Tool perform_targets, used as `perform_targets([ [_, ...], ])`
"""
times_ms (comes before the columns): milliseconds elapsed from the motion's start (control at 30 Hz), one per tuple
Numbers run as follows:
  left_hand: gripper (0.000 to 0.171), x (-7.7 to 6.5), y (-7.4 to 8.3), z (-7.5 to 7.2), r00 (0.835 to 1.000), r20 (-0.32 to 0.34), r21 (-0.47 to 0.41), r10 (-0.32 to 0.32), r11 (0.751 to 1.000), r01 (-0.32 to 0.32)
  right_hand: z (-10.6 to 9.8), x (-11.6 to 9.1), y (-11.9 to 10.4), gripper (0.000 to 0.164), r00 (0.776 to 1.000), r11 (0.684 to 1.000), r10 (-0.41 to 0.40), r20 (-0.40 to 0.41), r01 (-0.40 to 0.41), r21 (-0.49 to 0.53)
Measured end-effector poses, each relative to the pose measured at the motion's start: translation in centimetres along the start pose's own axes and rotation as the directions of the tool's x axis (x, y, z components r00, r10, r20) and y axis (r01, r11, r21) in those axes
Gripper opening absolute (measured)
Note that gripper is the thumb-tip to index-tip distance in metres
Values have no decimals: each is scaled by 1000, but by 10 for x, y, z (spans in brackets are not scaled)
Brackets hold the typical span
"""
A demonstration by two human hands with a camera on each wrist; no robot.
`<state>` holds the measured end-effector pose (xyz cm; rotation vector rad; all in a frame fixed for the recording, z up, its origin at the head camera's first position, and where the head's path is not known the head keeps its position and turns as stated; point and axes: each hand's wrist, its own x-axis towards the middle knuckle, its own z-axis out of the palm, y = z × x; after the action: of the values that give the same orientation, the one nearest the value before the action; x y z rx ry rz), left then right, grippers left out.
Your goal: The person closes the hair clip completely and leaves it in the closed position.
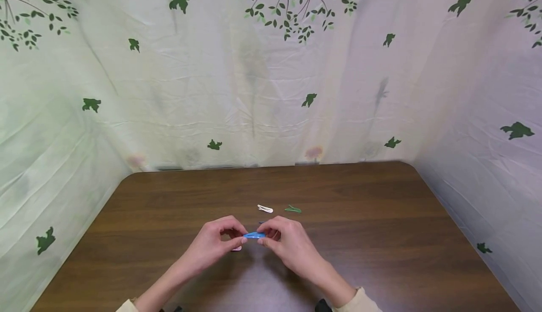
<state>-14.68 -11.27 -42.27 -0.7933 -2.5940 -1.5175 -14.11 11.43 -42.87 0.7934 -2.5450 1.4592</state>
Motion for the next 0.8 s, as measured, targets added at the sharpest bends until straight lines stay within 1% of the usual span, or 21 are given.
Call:
perform_targets([
  [167, 14, 2, -8, 1, 1000, 20, 20, 1, 1000, -1, 3, 3, 3, 18, 1000, 1000, 23, 21, -23, -10],
  [400, 13, 4, -16, 2, 998, 49, 73, 49, 996, -53, 5, 6, 7, 16, 996, 997, 54, 76, -50, -50],
  [500, 14, 5, -19, 3, 997, 64, 86, 43, 995, -49, 6, 6, 9, 16, 994, 996, 57, 88, -51, -69],
  [633, 15, 6, -23, 5, 996, 85, 100, 16, 995, -25, 7, 6, 13, 14, 990, 994, 78, 115, -68, -90],
  [800, 14, 6, -28, 7, 996, 92, 127, 6, 992, -17, 9, 10, 18, 13, 984, 991, 89, 153, -72, -114],
])
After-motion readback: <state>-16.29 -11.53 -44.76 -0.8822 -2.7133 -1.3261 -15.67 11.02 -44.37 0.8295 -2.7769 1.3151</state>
